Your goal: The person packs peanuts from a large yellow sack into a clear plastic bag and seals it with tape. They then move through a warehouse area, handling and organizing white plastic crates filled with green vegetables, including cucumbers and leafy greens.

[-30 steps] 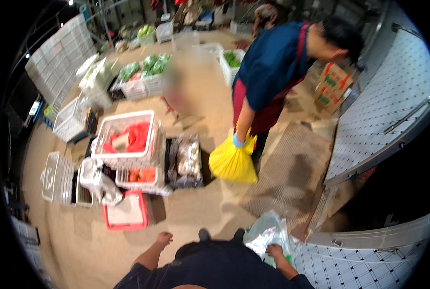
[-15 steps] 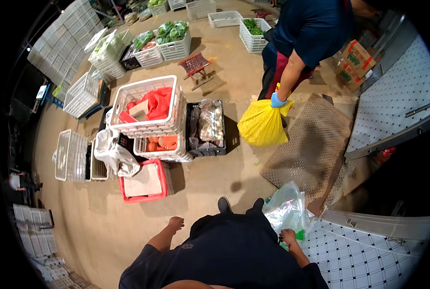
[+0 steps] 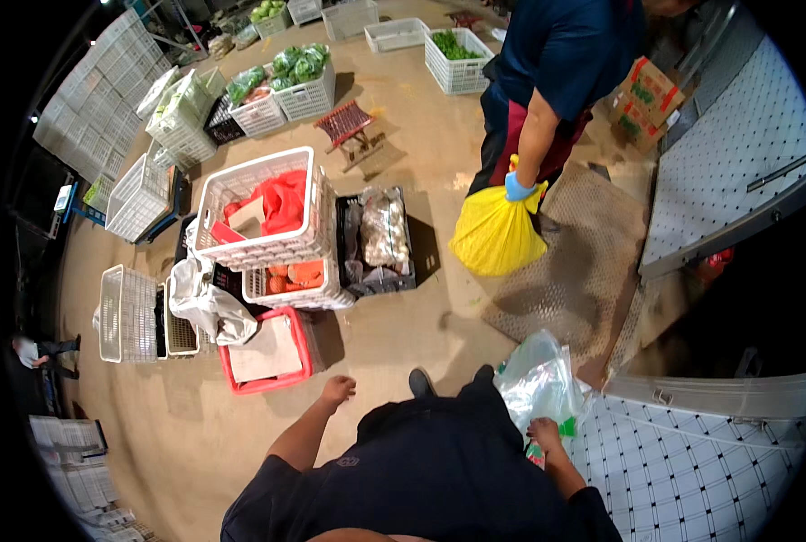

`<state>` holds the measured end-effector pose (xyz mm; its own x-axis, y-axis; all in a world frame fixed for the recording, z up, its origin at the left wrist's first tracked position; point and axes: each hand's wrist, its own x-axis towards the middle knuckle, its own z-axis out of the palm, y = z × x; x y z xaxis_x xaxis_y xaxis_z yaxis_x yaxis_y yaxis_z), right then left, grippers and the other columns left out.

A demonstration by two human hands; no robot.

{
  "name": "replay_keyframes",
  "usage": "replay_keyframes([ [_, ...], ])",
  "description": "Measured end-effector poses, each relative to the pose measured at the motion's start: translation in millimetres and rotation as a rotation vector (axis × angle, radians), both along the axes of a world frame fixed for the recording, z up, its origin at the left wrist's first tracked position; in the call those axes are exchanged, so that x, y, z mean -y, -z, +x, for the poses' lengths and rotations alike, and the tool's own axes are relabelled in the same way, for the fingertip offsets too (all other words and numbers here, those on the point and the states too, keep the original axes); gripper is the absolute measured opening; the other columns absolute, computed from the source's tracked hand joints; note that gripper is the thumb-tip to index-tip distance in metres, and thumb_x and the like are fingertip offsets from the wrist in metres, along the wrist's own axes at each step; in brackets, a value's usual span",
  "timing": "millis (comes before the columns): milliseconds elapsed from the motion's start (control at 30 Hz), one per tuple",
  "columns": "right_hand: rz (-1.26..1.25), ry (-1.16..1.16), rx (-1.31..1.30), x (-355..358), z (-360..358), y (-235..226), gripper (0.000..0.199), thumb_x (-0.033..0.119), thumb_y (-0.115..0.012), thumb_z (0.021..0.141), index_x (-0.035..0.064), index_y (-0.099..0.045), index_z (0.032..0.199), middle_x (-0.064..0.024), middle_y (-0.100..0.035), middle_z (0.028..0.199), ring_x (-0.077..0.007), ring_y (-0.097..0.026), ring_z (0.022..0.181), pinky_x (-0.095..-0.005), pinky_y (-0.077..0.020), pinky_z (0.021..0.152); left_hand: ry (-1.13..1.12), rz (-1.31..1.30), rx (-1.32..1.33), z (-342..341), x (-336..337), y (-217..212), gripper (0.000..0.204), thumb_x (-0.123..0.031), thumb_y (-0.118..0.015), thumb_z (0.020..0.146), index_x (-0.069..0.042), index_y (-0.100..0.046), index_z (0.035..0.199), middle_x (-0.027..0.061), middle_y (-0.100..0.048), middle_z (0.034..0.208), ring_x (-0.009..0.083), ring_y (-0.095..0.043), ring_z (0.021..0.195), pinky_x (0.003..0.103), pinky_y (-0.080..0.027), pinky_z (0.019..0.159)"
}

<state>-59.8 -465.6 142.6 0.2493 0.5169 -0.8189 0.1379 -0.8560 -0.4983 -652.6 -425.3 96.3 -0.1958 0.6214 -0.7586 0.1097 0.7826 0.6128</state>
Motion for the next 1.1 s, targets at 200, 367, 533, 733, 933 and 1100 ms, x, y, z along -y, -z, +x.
replay_keyframes([
  [200,0.066,-0.149,-0.103,12.5,49.8,44.8,0.02,0.015,-0.055,0.089,-0.0043,-0.062,0.088,-0.0137,-0.065,0.076,-0.0213,-0.063,0.059,-0.0337,-0.0492,0.048,0.099,0.143,0.054,53.7,-89.5,-23.8,0.03,-0.022,-0.063,0.085,0.004,-0.064,0.1,0.0108,-0.067,0.086,0.0179,-0.064,0.074,0.031,-0.052,0.069],
  [367,0.452,-0.713,0.055,-20.8,25.5,36.3,0.018,0.018,-0.056,0.077,0.0034,-0.054,0.065,-0.0138,-0.055,0.064,-0.0295,-0.054,0.058,-0.039,-0.0414,0.052,0.259,0.307,0.09,73.1,-185.9,-38.1,0.032,-0.022,-0.061,0.088,0.004,-0.062,0.107,0.0106,-0.066,0.092,0.018,-0.063,0.081,0.031,-0.05,0.074],
  [533,0.185,-0.509,0.167,-71.1,17.3,43.5,0.021,0.024,-0.057,0.073,0.0039,-0.064,0.072,-0.0189,-0.064,0.074,-0.0379,-0.062,0.075,-0.0454,-0.05,0.069,0.405,0.366,0.062,97.5,-303.6,-65.7,0.036,-0.023,-0.06,0.088,0.004,-0.061,0.112,0.0128,-0.067,0.1,0.0193,-0.064,0.086,0.031,-0.05,0.078],
  [733,0.08,-0.263,-0.003,-187.6,3.3,13.7,0.017,0.015,-0.055,0.088,-0.0012,-0.059,0.088,-0.0128,-0.062,0.073,-0.0238,-0.06,0.057,-0.0354,-0.0463,0.046,0.33,0.237,-0.223,35.0,-368.2,-5.2,0.031,-0.024,-0.063,0.083,0.003,-0.068,0.098,0.0118,-0.068,0.081,0.0199,-0.066,0.072,0.034,-0.052,0.067],
  [933,-0.022,-0.068,-0.167,-361.5,44.7,47.3,0.021,0.025,-0.062,0.087,0.004,-0.062,0.086,-0.0075,-0.063,0.075,-0.0184,-0.062,0.062,-0.0319,-0.0491,0.052,0.165,-0.07,-0.236,3.8,-357.4,29.1,0.025,-0.028,-0.06,0.083,-0.004,-0.068,0.081,0.0077,-0.064,0.062,0.0187,-0.06,0.05,0.032,-0.048,0.047],
  [1100,0.112,0.019,-0.202,-529.0,19.1,30.5,0.021,0.021,-0.06,0.09,0.0046,-0.06,0.102,-0.0043,-0.063,0.079,-0.0148,-0.061,0.065,-0.028,-0.0481,0.055,0.285,-0.551,-0.072,19.1,-364.9,10.9,0.026,-0.03,-0.058,0.086,-0.007,-0.068,0.079,0.008,-0.064,0.065,0.0199,-0.059,0.051,0.033,-0.047,0.048],
])
